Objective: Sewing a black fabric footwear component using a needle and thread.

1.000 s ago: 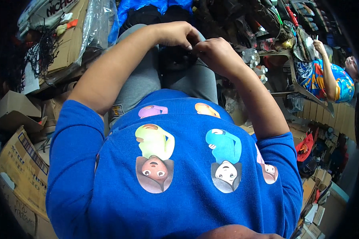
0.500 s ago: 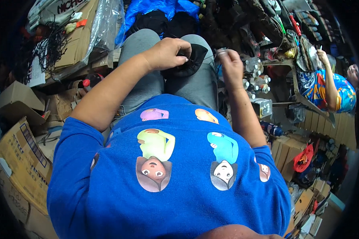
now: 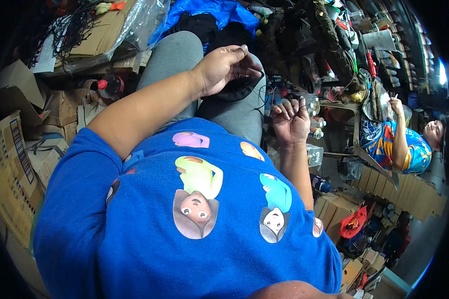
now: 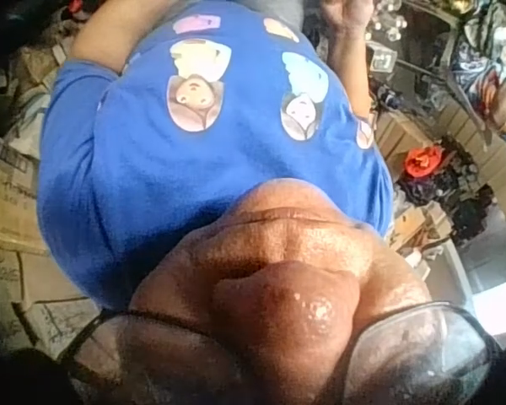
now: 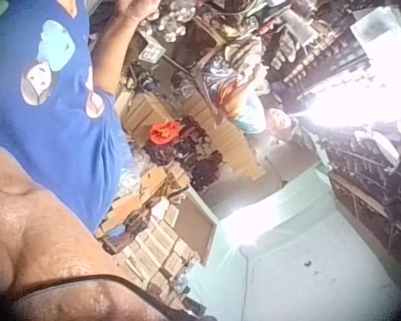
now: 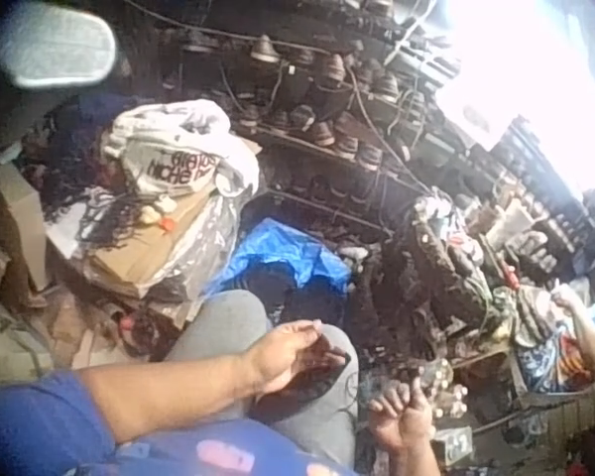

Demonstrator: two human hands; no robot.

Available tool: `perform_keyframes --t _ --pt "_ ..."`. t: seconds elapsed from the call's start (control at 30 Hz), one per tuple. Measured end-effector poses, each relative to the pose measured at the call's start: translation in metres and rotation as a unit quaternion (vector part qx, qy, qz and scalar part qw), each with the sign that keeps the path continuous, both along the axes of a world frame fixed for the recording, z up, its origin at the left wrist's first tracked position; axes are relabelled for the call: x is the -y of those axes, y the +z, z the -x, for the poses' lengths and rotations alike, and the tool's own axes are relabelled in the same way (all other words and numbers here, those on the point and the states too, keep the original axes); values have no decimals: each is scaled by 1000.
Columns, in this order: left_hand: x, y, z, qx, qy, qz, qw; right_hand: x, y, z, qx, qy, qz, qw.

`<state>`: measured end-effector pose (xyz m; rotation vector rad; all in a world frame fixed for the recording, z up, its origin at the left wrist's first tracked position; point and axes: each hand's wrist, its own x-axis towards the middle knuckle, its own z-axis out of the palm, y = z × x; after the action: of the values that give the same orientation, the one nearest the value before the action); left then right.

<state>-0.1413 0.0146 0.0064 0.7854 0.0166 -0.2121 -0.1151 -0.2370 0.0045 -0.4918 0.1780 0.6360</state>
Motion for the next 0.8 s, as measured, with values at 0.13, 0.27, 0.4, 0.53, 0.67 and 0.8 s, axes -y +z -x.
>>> perform_keyframes --t 0.13,0.27,0.4,0.53,0.67,0.8 --pt "-2 -14 -7 -68 -6 163 984 -3 9 10 34 -13 85 996" --pt "-28 -17 -18 -46 -96 141 984 24 11 19 77 -43 174 981" --pt "-39 -7 -15 -48 -37 -85 995 40 10 23 52 -13 197 979" --pt "-101 24 -1 297 40 -692 656 97 10 18 225 214 644 699" --pt "-106 86 25 297 59 -670 678 86 25 -36 395 119 672 615" --pt "-86 144 33 272 159 -664 678 -50 70 -47 487 189 556 647"
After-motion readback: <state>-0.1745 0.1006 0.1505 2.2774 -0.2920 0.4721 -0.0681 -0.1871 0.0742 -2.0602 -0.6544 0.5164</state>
